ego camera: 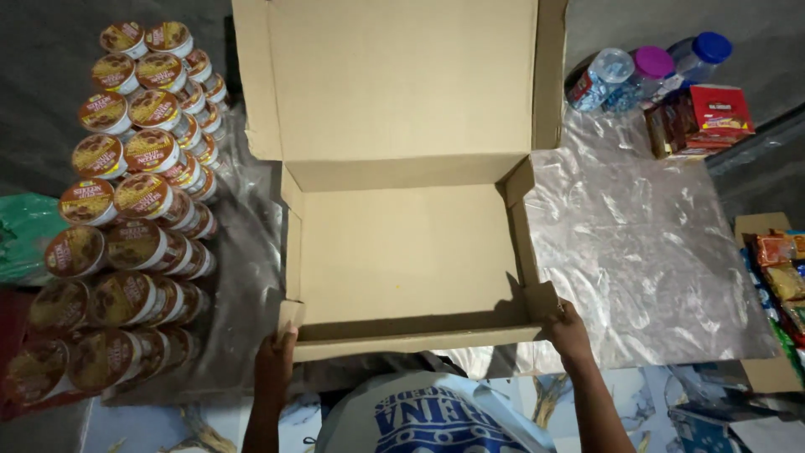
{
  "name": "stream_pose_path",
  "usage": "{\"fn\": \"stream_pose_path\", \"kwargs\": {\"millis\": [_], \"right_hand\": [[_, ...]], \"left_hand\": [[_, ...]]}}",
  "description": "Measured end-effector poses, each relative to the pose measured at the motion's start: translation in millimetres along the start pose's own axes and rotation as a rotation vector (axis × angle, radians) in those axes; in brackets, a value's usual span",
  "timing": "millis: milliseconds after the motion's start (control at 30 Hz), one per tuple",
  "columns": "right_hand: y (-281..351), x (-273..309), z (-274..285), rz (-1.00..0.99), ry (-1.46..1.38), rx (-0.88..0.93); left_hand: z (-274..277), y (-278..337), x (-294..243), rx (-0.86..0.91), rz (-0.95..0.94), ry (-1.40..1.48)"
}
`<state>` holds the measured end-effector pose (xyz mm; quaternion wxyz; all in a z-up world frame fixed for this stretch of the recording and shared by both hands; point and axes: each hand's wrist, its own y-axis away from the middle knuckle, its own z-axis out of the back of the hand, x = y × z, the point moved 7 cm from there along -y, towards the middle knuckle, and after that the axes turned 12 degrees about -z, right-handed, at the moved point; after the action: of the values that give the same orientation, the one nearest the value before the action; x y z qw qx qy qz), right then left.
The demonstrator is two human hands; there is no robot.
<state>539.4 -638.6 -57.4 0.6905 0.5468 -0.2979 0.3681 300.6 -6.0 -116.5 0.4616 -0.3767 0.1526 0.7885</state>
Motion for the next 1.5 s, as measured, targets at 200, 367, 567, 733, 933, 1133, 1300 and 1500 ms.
{"fn": "stream_pose_path", "kwargs": {"millis": [200, 367, 567, 733, 933, 1133, 1300, 1500], "right_hand": [[14, 13, -3, 0.001, 0.041, 0.042], [11, 20, -2, -0.037, 0.134, 0.072], [13, 75, -8, 0.164, 0.856, -0.155], [20, 124, -50, 0.571, 0.723, -0.147], [61, 166, -150, 0.502, 0.544, 0.195], [106, 170, -238, 0.486, 0.471, 0.426], [156, 166, -318, 0.526, 0.455, 0.531], [232, 163, -413, 0.519, 0.464, 0.626]], "left_hand": [[-12, -4, 7, 0.073, -0.168, -0.206], [-21, 4, 13, 0.107, -0.393, -0.469], [-3, 28, 1, -0.119, 0.083, 0.027], [-8, 73, -6, 0.028, -0.218, -0.595], [45, 123, -41, -0.105, 0.328, -0.095], [34, 158, 25, -0.116, -0.009, -0.638], [119, 129, -5, -0.333, 0.257, -0.150], [213, 92, 23, -0.523, 0.177, -0.106]]}}
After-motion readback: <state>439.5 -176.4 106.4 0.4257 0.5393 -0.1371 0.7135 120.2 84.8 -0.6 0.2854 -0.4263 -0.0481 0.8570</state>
